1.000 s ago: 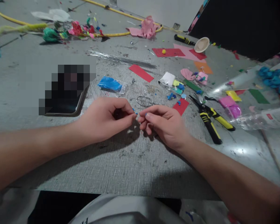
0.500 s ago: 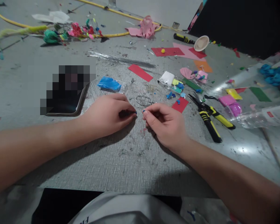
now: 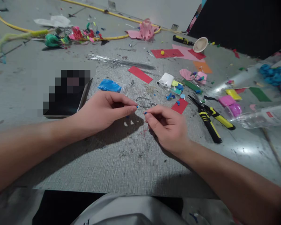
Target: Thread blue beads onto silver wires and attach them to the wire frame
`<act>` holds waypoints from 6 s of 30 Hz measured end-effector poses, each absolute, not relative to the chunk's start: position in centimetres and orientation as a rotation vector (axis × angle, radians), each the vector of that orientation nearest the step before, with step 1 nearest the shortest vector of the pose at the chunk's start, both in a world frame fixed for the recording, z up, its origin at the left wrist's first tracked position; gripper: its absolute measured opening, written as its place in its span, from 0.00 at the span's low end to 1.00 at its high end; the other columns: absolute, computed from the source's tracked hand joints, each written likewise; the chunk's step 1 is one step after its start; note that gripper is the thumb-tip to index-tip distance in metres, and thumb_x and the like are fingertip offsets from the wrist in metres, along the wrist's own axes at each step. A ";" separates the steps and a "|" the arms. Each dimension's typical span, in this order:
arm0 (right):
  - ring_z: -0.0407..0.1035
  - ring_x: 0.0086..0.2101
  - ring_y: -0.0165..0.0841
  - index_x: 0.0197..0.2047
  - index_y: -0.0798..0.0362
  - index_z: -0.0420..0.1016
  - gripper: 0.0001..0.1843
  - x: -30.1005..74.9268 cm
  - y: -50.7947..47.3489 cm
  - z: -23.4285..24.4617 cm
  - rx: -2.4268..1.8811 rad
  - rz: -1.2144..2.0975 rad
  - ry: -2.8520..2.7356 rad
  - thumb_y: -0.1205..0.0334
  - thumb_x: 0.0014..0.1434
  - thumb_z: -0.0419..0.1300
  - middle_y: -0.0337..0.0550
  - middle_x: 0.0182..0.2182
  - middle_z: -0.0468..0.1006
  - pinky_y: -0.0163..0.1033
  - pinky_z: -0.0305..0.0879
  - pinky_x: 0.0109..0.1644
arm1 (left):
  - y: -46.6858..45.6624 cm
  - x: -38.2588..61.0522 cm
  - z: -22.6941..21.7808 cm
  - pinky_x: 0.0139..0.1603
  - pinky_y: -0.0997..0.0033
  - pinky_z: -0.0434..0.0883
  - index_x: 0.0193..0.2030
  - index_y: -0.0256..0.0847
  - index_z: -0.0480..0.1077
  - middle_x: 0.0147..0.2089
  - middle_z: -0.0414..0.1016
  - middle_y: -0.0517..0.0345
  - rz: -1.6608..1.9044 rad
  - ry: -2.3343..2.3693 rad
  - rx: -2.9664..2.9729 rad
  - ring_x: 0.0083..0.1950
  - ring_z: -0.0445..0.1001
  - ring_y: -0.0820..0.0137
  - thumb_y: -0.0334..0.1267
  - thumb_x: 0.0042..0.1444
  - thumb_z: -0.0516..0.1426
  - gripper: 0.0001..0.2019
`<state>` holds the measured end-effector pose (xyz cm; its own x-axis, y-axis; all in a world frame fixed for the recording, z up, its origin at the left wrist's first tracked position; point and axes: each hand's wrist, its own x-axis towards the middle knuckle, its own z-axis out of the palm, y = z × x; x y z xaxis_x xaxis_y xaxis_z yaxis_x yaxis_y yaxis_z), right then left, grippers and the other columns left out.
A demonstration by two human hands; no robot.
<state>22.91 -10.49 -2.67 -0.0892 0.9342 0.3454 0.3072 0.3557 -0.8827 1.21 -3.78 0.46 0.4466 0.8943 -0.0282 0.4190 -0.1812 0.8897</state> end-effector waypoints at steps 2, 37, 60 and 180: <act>0.75 0.34 0.32 0.42 0.48 0.82 0.06 22.9 -10.5 -2.7 -1.124 0.770 -1.653 0.58 0.72 0.64 0.39 0.34 0.82 0.39 0.72 0.38 | -4.0 1.2 0.5 0.33 0.73 0.72 0.41 0.42 0.84 0.32 0.82 0.60 0.658 1.106 1.701 0.32 0.77 0.71 0.44 0.62 0.67 0.09; 0.75 0.35 0.33 0.43 0.47 0.83 0.06 22.7 -10.3 -2.6 -1.100 0.659 -1.767 0.59 0.71 0.64 0.39 0.34 0.84 0.41 0.72 0.40 | -4.3 1.5 0.4 0.43 0.70 0.79 0.34 0.43 0.83 0.34 0.82 0.58 0.630 0.965 1.657 0.41 0.82 0.66 0.47 0.58 0.70 0.10; 0.75 0.33 0.30 0.43 0.49 0.78 0.04 22.7 -10.9 -2.4 -0.888 0.341 -1.928 0.63 0.73 0.63 0.38 0.33 0.84 0.37 0.71 0.39 | -3.6 1.0 0.4 0.39 0.73 0.78 0.34 0.42 0.85 0.34 0.81 0.57 0.585 0.621 1.523 0.35 0.78 0.72 0.45 0.56 0.75 0.10; 0.80 0.40 0.31 0.51 0.50 0.87 0.10 22.6 -10.1 -3.2 -0.776 0.317 -1.880 0.69 0.69 0.66 0.45 0.42 0.86 0.38 0.79 0.44 | -4.0 1.1 0.7 0.25 0.77 0.63 0.29 0.39 0.75 0.24 0.72 0.62 0.449 0.889 1.774 0.25 0.67 0.75 0.43 0.62 0.63 0.13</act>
